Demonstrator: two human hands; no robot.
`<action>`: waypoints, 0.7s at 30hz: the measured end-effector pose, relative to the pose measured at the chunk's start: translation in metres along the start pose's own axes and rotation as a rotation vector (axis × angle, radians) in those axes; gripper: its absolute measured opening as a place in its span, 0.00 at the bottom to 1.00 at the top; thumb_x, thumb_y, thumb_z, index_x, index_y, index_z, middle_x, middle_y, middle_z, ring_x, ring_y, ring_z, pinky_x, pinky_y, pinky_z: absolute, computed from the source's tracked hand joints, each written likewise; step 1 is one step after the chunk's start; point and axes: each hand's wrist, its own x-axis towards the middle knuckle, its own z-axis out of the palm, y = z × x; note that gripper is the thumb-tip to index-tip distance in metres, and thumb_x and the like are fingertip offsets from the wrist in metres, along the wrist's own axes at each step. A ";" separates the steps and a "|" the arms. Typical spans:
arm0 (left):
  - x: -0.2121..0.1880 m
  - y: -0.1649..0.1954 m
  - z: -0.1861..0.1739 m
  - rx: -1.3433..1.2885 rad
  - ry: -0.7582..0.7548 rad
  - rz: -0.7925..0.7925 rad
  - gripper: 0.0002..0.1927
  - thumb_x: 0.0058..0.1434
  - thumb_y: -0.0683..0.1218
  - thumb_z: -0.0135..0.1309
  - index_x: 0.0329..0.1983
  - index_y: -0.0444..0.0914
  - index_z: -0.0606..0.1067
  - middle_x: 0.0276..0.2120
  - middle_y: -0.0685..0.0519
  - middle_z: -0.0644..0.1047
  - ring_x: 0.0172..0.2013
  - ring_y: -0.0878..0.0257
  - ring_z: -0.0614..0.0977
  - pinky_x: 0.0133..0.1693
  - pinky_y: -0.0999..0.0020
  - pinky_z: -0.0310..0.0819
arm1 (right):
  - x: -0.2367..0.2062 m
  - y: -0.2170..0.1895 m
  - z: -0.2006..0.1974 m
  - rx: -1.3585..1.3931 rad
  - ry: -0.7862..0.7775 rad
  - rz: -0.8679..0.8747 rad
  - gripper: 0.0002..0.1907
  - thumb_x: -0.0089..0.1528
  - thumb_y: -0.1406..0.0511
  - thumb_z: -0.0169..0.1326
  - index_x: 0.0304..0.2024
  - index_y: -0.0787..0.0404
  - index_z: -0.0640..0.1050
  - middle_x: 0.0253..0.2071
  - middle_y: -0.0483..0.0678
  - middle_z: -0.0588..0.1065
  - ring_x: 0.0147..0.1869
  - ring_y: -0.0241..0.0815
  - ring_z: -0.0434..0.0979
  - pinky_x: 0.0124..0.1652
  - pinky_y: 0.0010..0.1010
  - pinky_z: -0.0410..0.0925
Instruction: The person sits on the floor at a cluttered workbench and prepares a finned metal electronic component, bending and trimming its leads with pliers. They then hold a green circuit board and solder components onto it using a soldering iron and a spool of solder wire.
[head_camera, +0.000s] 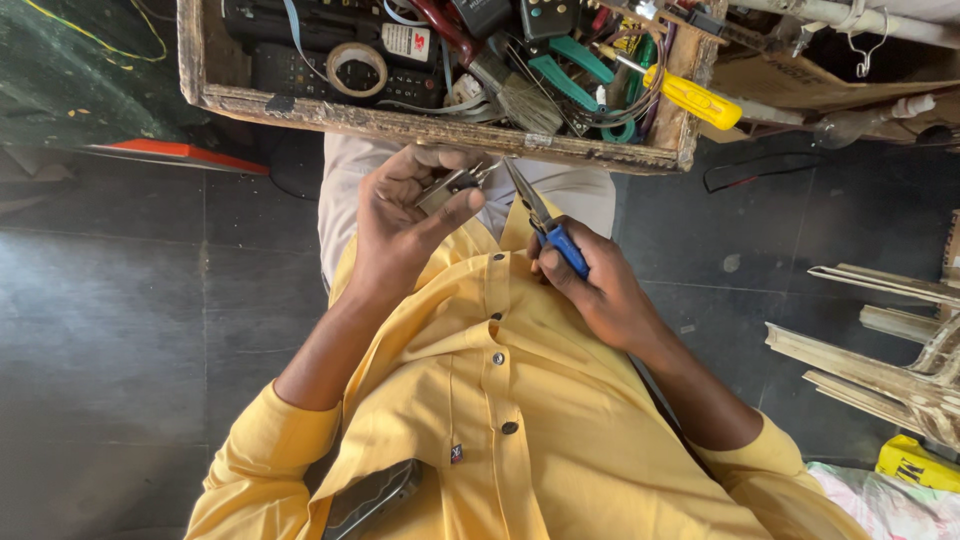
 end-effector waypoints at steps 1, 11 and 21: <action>0.000 0.000 0.000 0.022 -0.005 0.019 0.15 0.65 0.33 0.62 0.52 0.31 0.72 0.53 0.46 0.80 0.54 0.65 0.81 0.58 0.71 0.78 | 0.000 0.000 0.001 -0.024 0.000 -0.005 0.22 0.70 0.50 0.49 0.46 0.63 0.74 0.36 0.45 0.74 0.41 0.32 0.73 0.43 0.26 0.69; -0.002 0.005 0.002 0.096 0.003 0.014 0.14 0.65 0.34 0.63 0.50 0.31 0.72 0.50 0.48 0.81 0.51 0.68 0.81 0.55 0.73 0.78 | 0.002 -0.001 0.009 -0.157 0.017 0.026 0.18 0.69 0.52 0.50 0.43 0.62 0.74 0.30 0.46 0.70 0.32 0.37 0.66 0.35 0.31 0.65; -0.006 -0.005 0.007 0.173 0.115 0.032 0.13 0.63 0.34 0.63 0.48 0.30 0.74 0.45 0.50 0.82 0.45 0.70 0.81 0.51 0.75 0.78 | 0.003 0.010 0.019 -0.209 0.051 -0.017 0.15 0.71 0.57 0.49 0.43 0.63 0.69 0.31 0.51 0.68 0.34 0.44 0.68 0.38 0.35 0.65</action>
